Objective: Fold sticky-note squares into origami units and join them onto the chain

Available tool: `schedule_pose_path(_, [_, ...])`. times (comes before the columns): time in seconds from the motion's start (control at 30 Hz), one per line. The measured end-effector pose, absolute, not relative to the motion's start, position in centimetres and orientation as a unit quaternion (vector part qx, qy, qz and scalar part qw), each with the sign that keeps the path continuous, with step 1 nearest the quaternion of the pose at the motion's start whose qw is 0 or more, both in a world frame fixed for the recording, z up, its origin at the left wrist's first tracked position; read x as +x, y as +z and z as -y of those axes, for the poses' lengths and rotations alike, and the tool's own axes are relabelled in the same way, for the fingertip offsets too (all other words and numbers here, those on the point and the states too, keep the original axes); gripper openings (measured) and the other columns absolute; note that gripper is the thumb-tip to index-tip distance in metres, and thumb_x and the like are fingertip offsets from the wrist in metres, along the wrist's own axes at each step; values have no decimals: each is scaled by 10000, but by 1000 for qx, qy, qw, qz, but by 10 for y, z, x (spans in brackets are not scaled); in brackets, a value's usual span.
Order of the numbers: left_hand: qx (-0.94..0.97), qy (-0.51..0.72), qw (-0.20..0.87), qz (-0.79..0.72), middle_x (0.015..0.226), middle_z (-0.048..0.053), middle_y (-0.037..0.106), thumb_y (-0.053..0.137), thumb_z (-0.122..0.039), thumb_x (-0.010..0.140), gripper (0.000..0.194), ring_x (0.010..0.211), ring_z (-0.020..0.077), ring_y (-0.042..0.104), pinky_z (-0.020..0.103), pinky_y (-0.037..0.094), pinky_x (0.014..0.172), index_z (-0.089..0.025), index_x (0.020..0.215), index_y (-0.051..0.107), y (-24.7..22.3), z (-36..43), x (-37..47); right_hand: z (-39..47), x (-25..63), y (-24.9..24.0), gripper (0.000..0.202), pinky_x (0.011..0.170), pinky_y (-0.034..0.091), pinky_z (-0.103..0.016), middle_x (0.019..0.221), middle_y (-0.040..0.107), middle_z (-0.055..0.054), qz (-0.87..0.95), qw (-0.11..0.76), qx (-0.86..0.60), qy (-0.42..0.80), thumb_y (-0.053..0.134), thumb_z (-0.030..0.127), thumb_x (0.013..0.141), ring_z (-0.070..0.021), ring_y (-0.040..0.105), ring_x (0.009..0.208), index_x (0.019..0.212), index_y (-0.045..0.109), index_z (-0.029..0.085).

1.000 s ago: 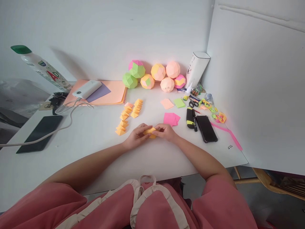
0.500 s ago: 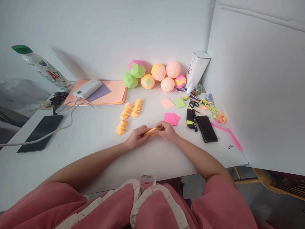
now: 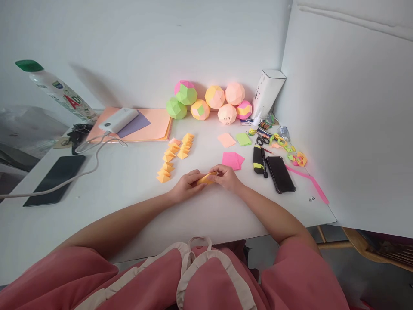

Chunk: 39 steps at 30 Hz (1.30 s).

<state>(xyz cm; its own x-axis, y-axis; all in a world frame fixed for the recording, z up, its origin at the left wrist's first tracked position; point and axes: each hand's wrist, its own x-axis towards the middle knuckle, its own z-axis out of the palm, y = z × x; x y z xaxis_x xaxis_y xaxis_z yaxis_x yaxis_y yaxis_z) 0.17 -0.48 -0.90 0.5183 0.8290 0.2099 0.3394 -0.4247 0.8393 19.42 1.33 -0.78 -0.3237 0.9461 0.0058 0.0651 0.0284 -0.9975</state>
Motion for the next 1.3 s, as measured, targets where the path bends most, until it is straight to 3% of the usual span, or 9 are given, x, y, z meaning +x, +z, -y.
schedule_pose_path(0.5, [784, 326, 375, -372, 715, 7, 469, 489, -280, 820, 323, 576, 97, 427, 236, 391, 546, -168, 1093, 620, -10, 5, 2, -13, 194, -2, 234, 520, 399, -234, 668, 591, 6, 600, 403, -397, 566, 745, 367, 641, -92, 487, 564, 688, 635, 166])
schedule_pose_path(0.7, [690, 358, 502, -378, 945, 77, 632, 551, -331, 795, 393, 762, 161, 577, 290, 481, 661, -176, 1155, 563, -17, 3, 1, -14, 195, -2, 240, 511, 407, -234, 659, 585, 5, 597, 412, -400, 560, 725, 378, 666, -83, 480, 530, 678, 623, 161])
schedule_pose_path(1.1, [620, 365, 595, -358, 1098, 113, 637, 584, -393, 790, 406, 952, 233, 613, 368, 494, 810, -161, 1123, 583, -14, 1, -1, -9, 193, -4, 221, 558, 458, -234, 813, 605, -25, 666, 371, -417, 496, 633, 383, 762, -110, 552, 653, 830, 592, 177])
schedule_pose_path(1.3, [599, 366, 609, -368, 1054, 98, 645, 612, -413, 765, 431, 910, 213, 618, 354, 492, 797, -161, 1113, 582, -17, 1, 0, -10, 194, -6, 242, 626, 510, -273, 874, 659, -55, 705, 363, -407, 453, 631, 385, 761, -150, 612, 737, 886, 643, 178])
